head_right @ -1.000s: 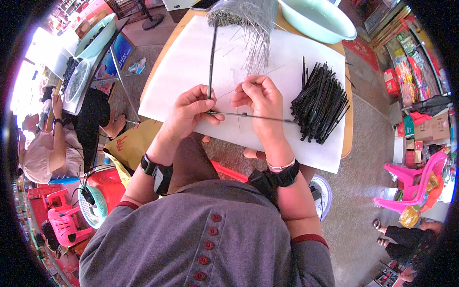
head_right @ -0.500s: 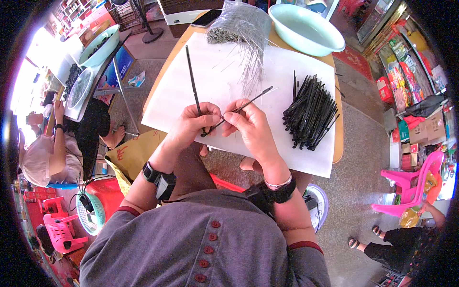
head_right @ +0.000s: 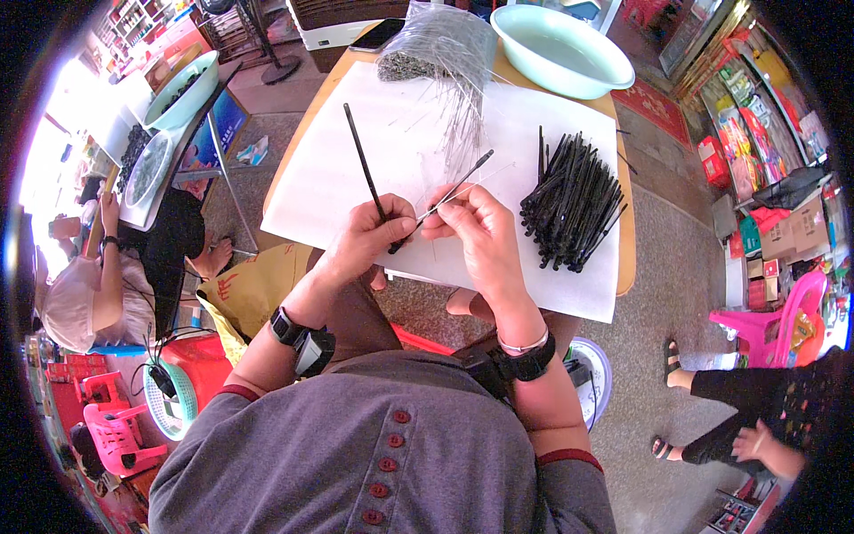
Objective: The recorder is assembling small plastic strips by threading thin metal wires through pre-drilled holes.
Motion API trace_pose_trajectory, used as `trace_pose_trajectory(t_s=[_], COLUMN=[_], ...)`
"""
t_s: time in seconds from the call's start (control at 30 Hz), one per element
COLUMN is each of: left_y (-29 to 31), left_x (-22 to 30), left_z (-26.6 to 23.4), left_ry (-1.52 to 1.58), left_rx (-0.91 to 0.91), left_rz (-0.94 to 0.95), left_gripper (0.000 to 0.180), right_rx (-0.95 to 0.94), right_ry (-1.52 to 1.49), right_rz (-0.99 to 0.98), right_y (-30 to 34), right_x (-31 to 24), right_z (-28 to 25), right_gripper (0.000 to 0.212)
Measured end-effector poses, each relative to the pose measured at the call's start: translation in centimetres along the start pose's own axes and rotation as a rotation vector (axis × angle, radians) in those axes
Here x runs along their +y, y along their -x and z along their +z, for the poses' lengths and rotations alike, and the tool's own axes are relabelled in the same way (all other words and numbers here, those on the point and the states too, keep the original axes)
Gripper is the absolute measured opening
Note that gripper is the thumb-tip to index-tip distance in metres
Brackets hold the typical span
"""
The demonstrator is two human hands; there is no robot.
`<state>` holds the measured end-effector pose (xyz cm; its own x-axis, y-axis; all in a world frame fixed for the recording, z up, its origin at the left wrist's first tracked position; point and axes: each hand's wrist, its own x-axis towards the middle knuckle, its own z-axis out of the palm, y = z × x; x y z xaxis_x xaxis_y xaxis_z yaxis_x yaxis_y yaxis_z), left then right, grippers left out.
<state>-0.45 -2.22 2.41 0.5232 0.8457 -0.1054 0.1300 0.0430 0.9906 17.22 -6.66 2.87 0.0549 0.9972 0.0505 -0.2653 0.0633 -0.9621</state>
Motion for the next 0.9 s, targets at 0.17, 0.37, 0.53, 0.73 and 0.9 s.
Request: trace_pose_trajectory(t_s=[0.17, 0.37, 0.53, 0.73, 0.9], left_y=[-0.2, -0.8, -1.2, -2.7, -8.1], left_x=[-0.3, -1.2, -0.7, 1.7, 4.1], left_z=[0.9, 1.3, 2.3, 4.4, 7.5], left_ry=[0.059, 0.019, -0.062, -0.079, -0.121], left_rx=[0.033, -0.015, 0.011, -0.11, -0.109], left_rz=[0.071, 0.145, 0.208, 0.124, 0.146], left_gripper=[0.011, 0.017, 0.017, 0.02, 0.024], right_rx=[0.086, 0.244, 0.319, 0.313, 0.622], right_ry=[0.2, 0.629, 0.711, 0.627, 0.654], right_rz=[-0.111, -0.291, -0.268, -0.155, -0.168], right_y=[-0.2, -0.4, -1.3, -0.6, 2.2], right_x=[0.7, 1.3, 1.5, -0.9, -5.1], right_z=[0.0, 0.6, 0.2, -2.0, -8.4], right_gripper=[0.011, 0.01, 0.016, 0.017, 0.021])
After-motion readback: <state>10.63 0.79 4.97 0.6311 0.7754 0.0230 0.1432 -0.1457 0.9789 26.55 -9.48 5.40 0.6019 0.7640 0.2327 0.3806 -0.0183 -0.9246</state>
